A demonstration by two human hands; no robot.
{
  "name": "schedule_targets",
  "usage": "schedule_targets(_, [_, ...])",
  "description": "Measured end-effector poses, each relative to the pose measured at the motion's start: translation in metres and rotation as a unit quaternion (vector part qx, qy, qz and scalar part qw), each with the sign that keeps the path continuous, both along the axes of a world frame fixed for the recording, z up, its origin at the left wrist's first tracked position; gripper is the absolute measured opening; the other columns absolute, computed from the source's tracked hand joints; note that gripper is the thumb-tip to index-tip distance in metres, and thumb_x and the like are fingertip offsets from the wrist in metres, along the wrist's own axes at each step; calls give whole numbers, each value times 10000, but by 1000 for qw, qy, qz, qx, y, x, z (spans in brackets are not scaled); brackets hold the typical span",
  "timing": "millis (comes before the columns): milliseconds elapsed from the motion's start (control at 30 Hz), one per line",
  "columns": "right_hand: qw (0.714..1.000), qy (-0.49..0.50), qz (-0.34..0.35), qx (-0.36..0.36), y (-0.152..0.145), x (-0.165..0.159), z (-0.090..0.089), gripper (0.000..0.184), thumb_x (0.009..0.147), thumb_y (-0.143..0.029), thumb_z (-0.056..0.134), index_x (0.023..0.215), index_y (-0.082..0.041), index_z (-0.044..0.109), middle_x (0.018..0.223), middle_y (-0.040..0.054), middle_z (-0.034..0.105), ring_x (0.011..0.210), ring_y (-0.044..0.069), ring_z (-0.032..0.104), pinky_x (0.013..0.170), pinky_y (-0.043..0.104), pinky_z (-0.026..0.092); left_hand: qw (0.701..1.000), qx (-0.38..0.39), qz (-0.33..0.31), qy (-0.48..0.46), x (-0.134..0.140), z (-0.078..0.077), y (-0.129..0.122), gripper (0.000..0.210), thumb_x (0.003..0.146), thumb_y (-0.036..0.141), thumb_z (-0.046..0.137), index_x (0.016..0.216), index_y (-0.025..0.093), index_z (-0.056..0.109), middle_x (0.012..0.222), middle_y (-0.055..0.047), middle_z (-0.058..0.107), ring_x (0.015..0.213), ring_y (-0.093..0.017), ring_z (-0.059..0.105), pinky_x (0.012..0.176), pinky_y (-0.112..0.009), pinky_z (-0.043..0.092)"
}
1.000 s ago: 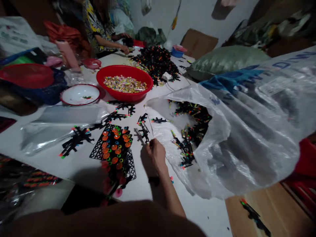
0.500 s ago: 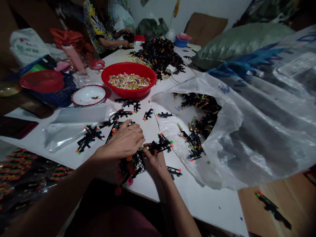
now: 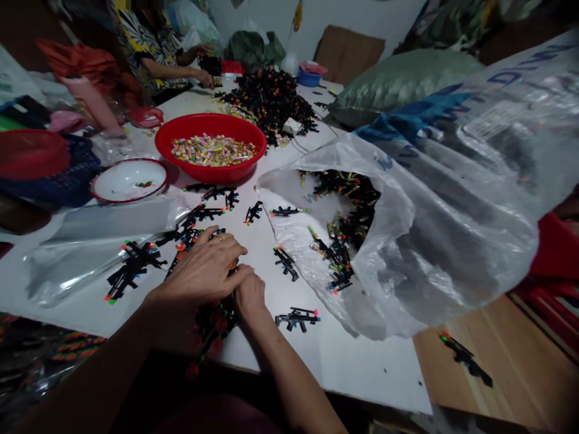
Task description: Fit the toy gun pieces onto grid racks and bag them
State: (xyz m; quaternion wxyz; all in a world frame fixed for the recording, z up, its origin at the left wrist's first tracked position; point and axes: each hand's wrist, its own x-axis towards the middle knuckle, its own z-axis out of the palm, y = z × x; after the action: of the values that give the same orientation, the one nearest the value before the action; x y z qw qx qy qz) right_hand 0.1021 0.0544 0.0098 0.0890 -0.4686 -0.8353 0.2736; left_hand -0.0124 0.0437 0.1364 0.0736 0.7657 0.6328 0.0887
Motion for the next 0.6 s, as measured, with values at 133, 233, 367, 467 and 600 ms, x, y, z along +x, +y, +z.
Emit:
schedule_targets(133, [985,62,141,-72,49,22,5,156,860,-255,536,971,-168,604,844,27,655,722,150,596,635,231,418,1000,2,12,10,-5,-3,4,267,899,292,393,897,185,637,923,-46,646,985,-204,561,1059,-468,201])
schedule_targets(233, [992,76,93,-24,125,47,16,145,823,-160,562,944,-180,638,848,10,662,730,134,598,662,221,427,1000,0,2,14,-7,-3,3,276,907,307,379,826,190,615,874,-34,630,964,-206,551,1059,-490,182])
schedule_targets(367, [989,39,-93,109,224,61,32,220,793,-28,507,933,-150,625,1093,132,601,981,268,562,804,386,415,999,-3,-5,39,-4,-2,3,332,932,302,317,796,180,594,856,-49,612,980,-221,530,1046,-502,197])
schedule_targets(467, [988,46,-106,101,245,61,34,93,809,-80,552,792,-152,607,969,130,624,948,289,567,759,400,402,999,-4,-14,51,-3,0,4,348,940,288,288,787,174,579,848,-57,600,967,-223,524,1026,-495,232])
schedule_targets(600, [992,64,-78,72,188,64,31,242,884,-295,496,747,-119,589,741,59,595,760,164,579,683,288,365,999,3,-16,51,-3,2,5,336,935,293,298,788,172,574,852,-63,596,949,-230,528,995,-499,263])
